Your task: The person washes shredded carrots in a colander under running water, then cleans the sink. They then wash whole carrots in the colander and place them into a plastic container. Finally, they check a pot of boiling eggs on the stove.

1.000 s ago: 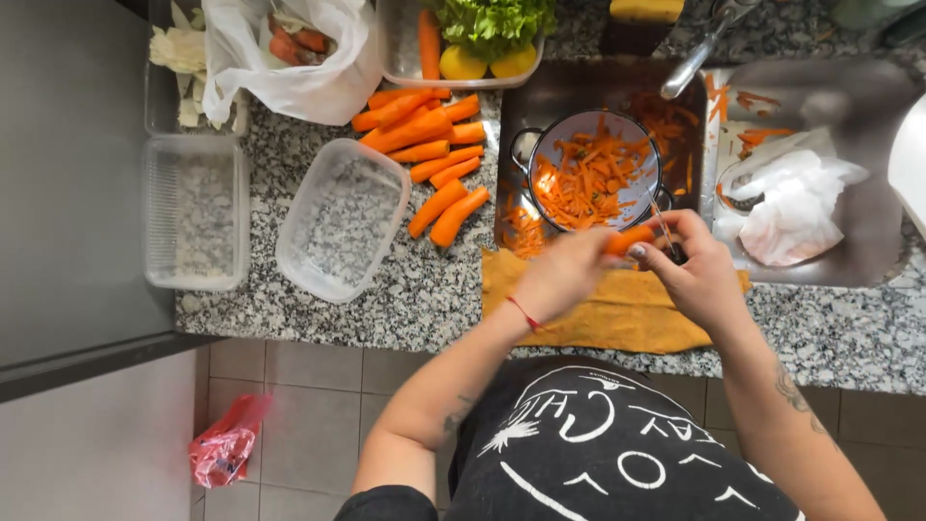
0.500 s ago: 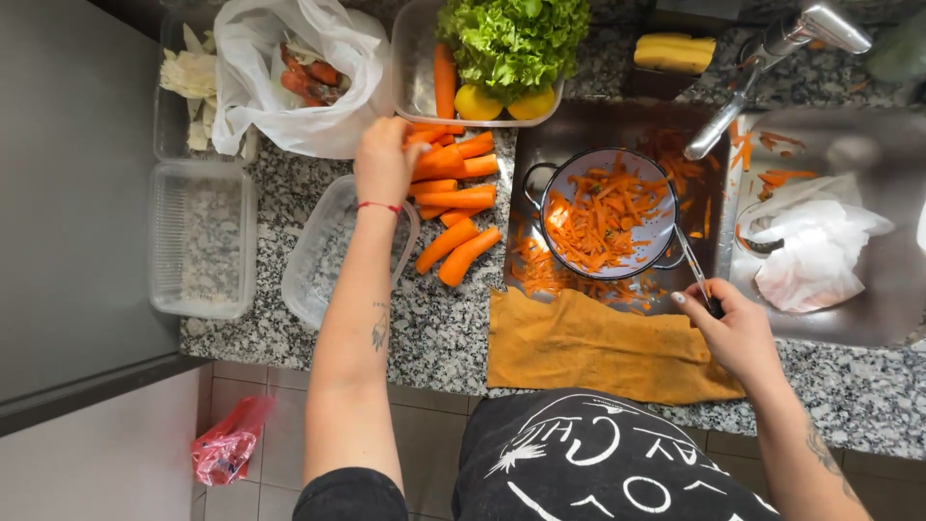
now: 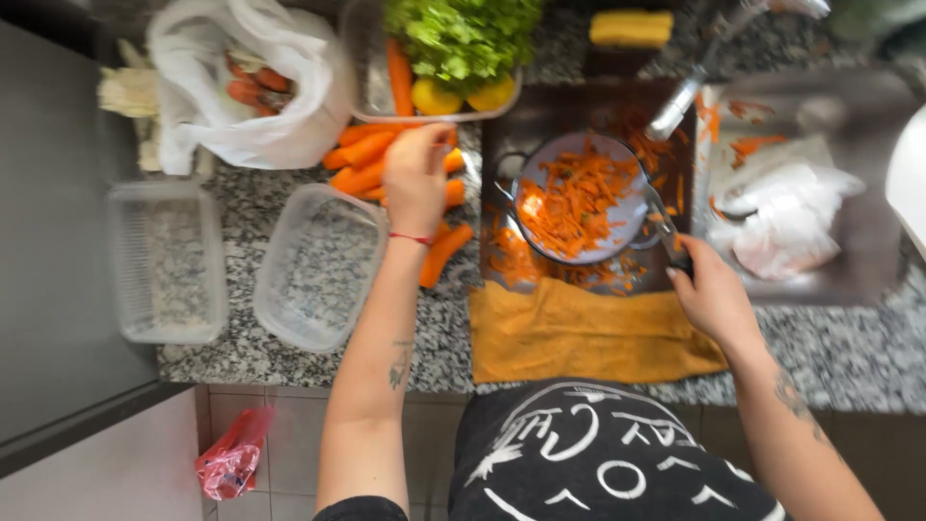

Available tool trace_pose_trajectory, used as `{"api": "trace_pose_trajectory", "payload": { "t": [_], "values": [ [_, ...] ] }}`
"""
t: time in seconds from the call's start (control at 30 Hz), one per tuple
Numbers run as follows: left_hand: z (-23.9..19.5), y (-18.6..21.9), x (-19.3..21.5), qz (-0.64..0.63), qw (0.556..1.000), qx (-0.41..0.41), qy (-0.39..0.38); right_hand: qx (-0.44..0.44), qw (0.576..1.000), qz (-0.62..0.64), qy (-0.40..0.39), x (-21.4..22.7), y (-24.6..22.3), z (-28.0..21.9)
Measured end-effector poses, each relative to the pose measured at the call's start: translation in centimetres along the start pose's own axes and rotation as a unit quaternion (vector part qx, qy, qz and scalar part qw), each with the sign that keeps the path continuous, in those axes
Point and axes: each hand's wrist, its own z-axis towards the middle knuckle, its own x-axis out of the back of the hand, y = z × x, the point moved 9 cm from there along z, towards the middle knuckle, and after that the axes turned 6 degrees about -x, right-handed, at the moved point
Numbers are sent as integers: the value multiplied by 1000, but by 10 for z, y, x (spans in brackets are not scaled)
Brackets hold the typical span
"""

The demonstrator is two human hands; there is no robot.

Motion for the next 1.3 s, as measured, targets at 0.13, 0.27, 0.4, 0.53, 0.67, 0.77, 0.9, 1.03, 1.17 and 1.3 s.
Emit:
{"api": "trace_pose_trajectory", "payload": {
  "t": [0.13, 0.27, 0.4, 0.53, 0.67, 0.77, 0.9, 1.03, 1.17, 1.3],
  "values": [
    [-46, 51, -128, 5, 989, -86, -122, -40, 999, -18, 1, 25, -25, -9],
    [-106, 31, -241, 161, 890, 62, -422, -67, 997, 26, 9, 43, -23, -24],
    [-137, -11, -308, 182, 827, 111, -520, -115, 991, 60, 23, 57, 5, -39],
    [-118, -58, -340, 152, 885, 70, -433, -156, 985, 69, 29, 57, 45, -51],
    [-65, -53, -315, 54, 913, 137, -381, -176, 980, 86, 35, 53, 67, -56],
    [-45, -32, -302, -15, 917, 118, -380, -160, 982, 95, 42, 56, 55, -53],
    [-73, 22, -279, 119, 771, 112, -616, -151, 982, 104, 34, 55, 39, -44],
    [-64, 76, -254, 100, 870, 91, -475, -163, 968, 190, 22, 20, 53, -22],
    [-145, 108, -292, -377, 773, 367, -356, -91, 885, 455, -36, -28, 36, 1],
    [-184, 107, -310, -560, 654, 485, -153, -49, 890, 452, -26, -34, 10, 0]
  ]
}}
